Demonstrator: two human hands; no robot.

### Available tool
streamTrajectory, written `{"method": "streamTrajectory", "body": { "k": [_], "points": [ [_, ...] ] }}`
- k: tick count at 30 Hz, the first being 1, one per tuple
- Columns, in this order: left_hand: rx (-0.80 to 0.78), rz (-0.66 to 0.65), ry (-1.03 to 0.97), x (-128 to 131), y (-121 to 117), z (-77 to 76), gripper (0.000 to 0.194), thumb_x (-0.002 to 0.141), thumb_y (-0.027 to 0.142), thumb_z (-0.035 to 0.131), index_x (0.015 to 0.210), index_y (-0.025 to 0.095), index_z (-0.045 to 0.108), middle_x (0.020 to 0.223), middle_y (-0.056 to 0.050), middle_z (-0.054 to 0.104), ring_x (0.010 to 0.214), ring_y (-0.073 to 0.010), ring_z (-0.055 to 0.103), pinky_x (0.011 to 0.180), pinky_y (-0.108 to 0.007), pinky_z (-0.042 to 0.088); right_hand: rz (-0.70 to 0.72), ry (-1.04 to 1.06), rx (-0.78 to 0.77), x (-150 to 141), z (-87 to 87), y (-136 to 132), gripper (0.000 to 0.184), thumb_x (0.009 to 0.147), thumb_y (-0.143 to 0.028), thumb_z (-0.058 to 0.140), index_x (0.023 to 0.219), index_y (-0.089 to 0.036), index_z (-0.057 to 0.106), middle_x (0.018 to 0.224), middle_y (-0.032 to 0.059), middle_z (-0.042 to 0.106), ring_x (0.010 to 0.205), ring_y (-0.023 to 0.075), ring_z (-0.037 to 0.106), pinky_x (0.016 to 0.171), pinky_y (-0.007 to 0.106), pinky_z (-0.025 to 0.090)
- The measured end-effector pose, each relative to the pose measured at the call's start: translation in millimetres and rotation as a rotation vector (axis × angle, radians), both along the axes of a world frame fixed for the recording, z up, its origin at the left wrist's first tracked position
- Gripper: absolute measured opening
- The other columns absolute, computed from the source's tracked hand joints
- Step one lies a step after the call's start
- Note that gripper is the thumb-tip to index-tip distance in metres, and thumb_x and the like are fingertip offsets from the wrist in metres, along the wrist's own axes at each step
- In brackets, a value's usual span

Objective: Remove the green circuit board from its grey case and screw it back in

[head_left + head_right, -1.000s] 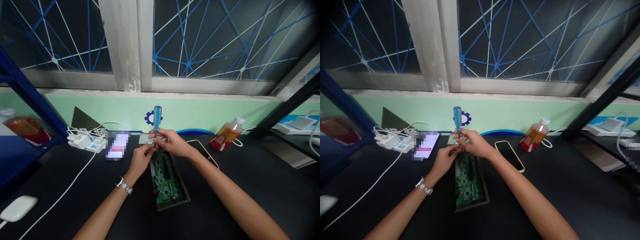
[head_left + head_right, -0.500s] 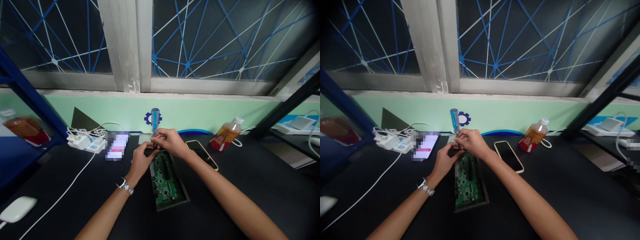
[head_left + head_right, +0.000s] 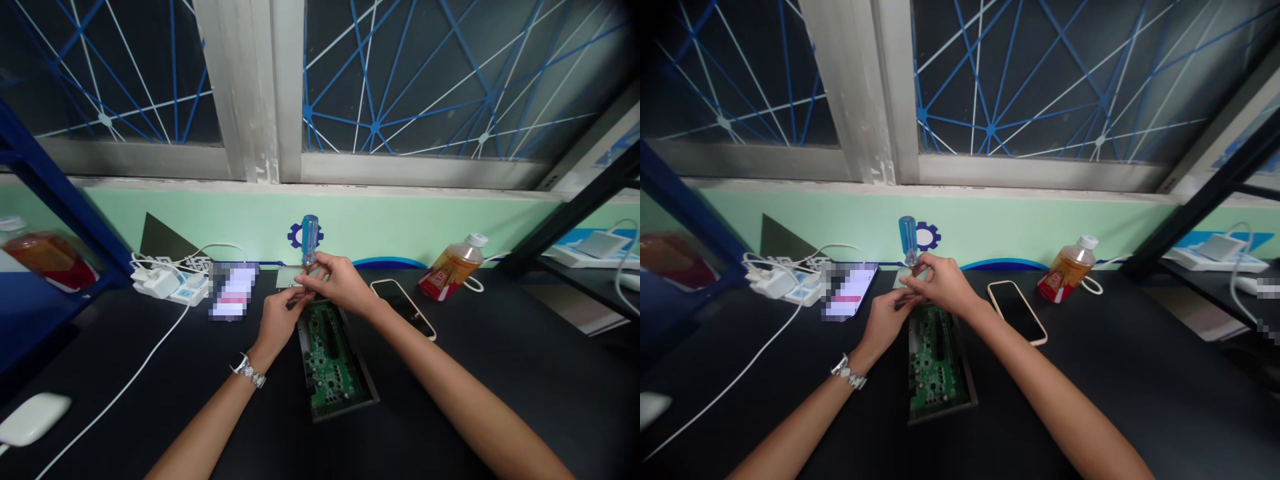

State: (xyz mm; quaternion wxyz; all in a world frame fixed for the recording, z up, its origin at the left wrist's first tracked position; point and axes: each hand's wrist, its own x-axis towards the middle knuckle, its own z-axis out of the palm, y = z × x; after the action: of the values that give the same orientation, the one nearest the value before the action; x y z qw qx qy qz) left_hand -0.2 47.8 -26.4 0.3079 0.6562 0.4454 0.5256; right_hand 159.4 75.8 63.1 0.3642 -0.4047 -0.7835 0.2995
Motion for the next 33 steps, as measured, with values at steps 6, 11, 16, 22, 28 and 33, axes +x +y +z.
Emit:
{"method": "streamTrajectory", "body": {
  "k": [6,11,16,22,28,33],
  "points": [
    [0.003,-0.074,0.074,-3.5,-1.1,6.2,0.021,0.093,0.027,0.058,0.104,0.019,0.075,0.1,-0.006,0.078,0.088,-0.0222,0.072,0.083,-0.032,0.056,0.279,0.072,-0.197,10.6,5.8,0.0,0.02,0.089,-0.024,0.058,0.106,-0.016,0.066,0.093,0.006,0.073,0.071,0.0149,0.069,0.065,0.029,0.055],
    [0.026,-0.137,0.137,-4.7,-2.2,10.1,0.025,0.097,0.028,0.052,0.109,0.02,0.072,0.103,-0.005,0.076,0.088,-0.0206,0.071,0.082,-0.031,0.054,0.266,0.095,-0.195,9.7,2.5,1.9,0.018,0.092,-0.025,0.057,0.101,-0.014,0.068,0.077,0.0033,0.071,0.067,0.0137,0.067,0.072,0.03,0.056],
    [0.074,-0.085,0.118,-2.6,-3.6,9.9,0.027,0.09,0.029,0.065,0.116,0.021,0.065,0.11,-0.006,0.074,0.102,-0.0217,0.069,0.092,-0.033,0.052,0.193,0.074,-0.115,7.8,0.7,2.8,0.01,0.088,-0.026,0.063,0.089,-0.017,0.066,0.07,0.0011,0.069,0.06,0.0134,0.066,0.062,0.027,0.053],
    [0.201,0.145,0.263,0.2,-6.8,10.3,0.012,0.085,0.029,0.071,0.089,0.021,0.063,0.088,-0.003,0.071,0.084,-0.0196,0.067,0.077,-0.03,0.05,0.021,0.02,0.018,1.8,-3.0,0.9,0.015,0.084,-0.032,0.069,0.079,-0.019,0.062,0.072,0.0002,0.069,0.055,0.0112,0.062,0.055,0.025,0.046],
    [0.164,0.183,0.245,2.0,-5.7,7.9,0.013,0.084,0.03,0.072,0.081,0.02,0.064,0.078,-0.001,0.071,0.072,-0.0175,0.066,0.068,-0.027,0.048,-0.111,0.026,0.078,-6.6,-10.6,0.7,0.025,0.079,-0.037,0.074,0.073,-0.021,0.055,0.064,-0.0023,0.063,0.057,0.0111,0.056,0.055,0.025,0.042],
    [0.057,0.106,0.153,-0.2,-3.9,6.1,0.011,0.087,0.031,0.068,0.089,0.02,0.072,0.084,-0.003,0.077,0.076,-0.0194,0.071,0.071,-0.028,0.052,-0.126,0.044,0.028,-5.2,-6.5,0.8,0.03,0.077,-0.041,0.076,0.075,-0.021,0.053,0.065,-0.0011,0.064,0.058,0.013,0.058,0.054,0.026,0.042]
  ]
}}
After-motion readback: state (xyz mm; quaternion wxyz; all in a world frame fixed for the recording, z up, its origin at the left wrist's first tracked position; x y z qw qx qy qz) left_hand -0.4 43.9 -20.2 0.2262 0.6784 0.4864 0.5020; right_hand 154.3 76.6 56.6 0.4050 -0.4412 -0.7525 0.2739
